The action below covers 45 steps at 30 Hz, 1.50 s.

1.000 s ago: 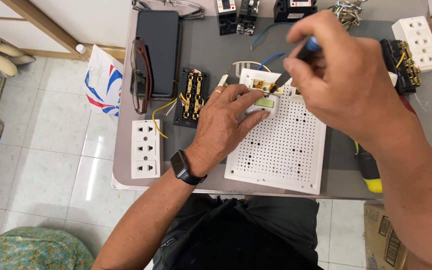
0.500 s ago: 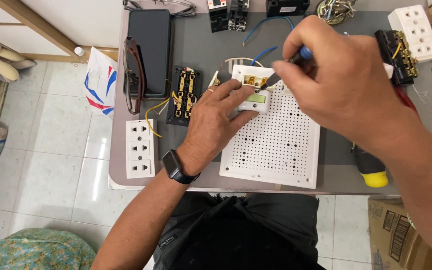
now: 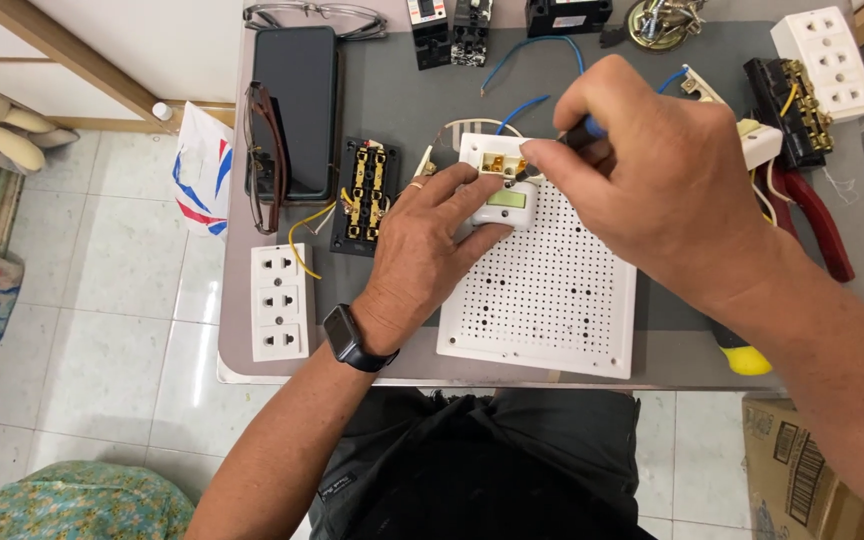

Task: The person uses a screwdriver to tighten screws on a white electrical socket mounted on a perforated board. They manipulate the socket and wires while working at a table.

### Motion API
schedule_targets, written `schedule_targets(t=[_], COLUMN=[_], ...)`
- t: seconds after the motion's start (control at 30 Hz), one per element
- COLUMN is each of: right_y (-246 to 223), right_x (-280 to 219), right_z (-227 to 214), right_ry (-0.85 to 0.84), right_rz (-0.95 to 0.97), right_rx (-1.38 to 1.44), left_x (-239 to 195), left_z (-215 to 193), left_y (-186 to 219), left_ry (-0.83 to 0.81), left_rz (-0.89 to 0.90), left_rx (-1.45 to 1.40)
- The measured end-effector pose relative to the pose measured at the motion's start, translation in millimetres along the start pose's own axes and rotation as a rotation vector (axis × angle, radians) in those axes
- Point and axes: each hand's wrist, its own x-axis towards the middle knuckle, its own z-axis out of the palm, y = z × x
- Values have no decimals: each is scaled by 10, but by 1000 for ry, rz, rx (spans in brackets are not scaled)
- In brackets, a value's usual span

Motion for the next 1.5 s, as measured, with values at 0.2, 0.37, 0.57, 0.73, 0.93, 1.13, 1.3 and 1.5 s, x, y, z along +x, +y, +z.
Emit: schedule_targets(t=[0.2, 0.37, 0.57, 0.73, 0.93, 1.13, 1.3, 1.5], right_y=[-198, -40, -131, -16, -128, 118, -111, 209], right_x=[95, 11, 87, 43, 144, -25, 136, 119], right_z=[-134, -72, -133, -32, -182, -32, -288, -128], right_ry=[-88, -74, -81, -25, -149, -3, -273, -134], right_rz=[205, 162, 41, -50, -37, -73, 105, -34], right_rx=[269, 133, 19, -34, -17, -174, -95, -482], left_x=[-11, -11, -12, -5, -10, 7, 1, 16], left_z=[45, 26, 23, 43, 59, 37, 26, -9], left_y=[-28, -12, -16, -13, -21, -26, -20, 3], left_ry=[2, -4, -14, -8, -3, -23, -15, -26], left_rz=[-14, -18, -21, -25, -30, -76, -66, -67], left_rx=[15, -17, -27, -7, -29, -36, -49, -65])
